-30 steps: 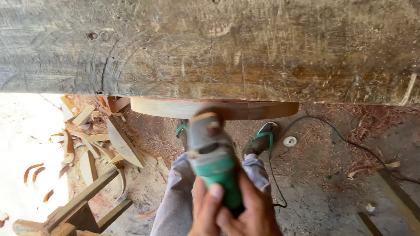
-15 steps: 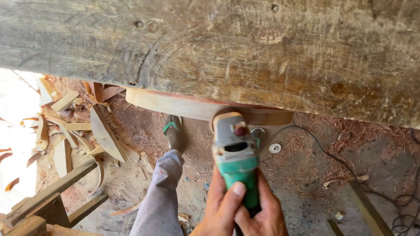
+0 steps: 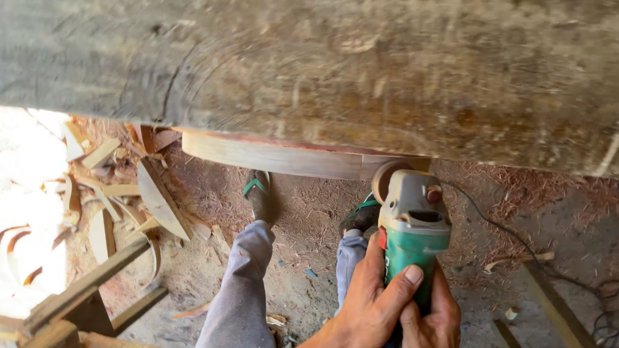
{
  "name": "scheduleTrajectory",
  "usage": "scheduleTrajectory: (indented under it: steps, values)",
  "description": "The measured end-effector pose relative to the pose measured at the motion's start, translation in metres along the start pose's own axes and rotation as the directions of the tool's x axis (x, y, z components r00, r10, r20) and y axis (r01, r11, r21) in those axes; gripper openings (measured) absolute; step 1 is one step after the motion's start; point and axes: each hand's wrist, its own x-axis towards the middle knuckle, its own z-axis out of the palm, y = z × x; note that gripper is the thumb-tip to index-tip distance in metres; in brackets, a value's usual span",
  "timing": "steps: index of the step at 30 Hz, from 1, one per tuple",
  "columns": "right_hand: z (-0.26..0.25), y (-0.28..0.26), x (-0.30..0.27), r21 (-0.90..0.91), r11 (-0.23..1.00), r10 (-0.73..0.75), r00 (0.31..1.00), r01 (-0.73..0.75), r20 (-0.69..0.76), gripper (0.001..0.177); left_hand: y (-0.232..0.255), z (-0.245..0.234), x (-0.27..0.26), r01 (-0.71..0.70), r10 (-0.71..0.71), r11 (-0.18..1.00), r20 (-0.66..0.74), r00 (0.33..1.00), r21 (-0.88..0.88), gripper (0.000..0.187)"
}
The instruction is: The recorder uses a hand plane and an angle grinder with a sanding disc to shape and sand the edges of a circular wooden frame.
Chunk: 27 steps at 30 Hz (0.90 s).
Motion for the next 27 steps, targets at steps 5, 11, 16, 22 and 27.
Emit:
scheduleTrajectory:
  steps: [5, 11, 16, 22, 27]
  values:
    - [0.019, -0.025, -0.006, 0.223, 0.973, 0.025, 0.992, -0.051, 0.120, 0.075, -0.008, -0.005, -0.026, 0.079, -0.120, 0.953, -0.126, 0.985, -0.291, 0.072]
    - [0.038, -0.107, 0.026, 0.001, 1.000, 0.017, 0.910, -0.019, 0.415, 0.078, -0.002, -0.029, -0.036, -0.050, -0.124, 0.925, -0.423, 0.898, -0.377, 0.074]
    - [0.027, -0.093, 0.030, -0.257, 0.960, 0.007, 0.909, 0.110, 0.417, 0.080, -0.013, -0.027, -0.029, -0.175, 0.041, 0.953, -0.465, 0.885, -0.249, 0.070]
    - [-0.010, -0.057, 0.034, 0.112, 0.993, -0.014, 0.931, -0.029, 0.366, 0.073, -0.007, 0.013, -0.004, -0.062, 0.003, 0.979, -0.292, 0.956, -0.194, 0.066]
    - [-0.040, -0.030, 0.036, 0.071, 0.997, 0.018, 0.950, -0.042, 0.312, 0.082, -0.006, 0.033, 0.005, -0.075, 0.028, 0.972, -0.208, 0.978, -0.223, 0.069]
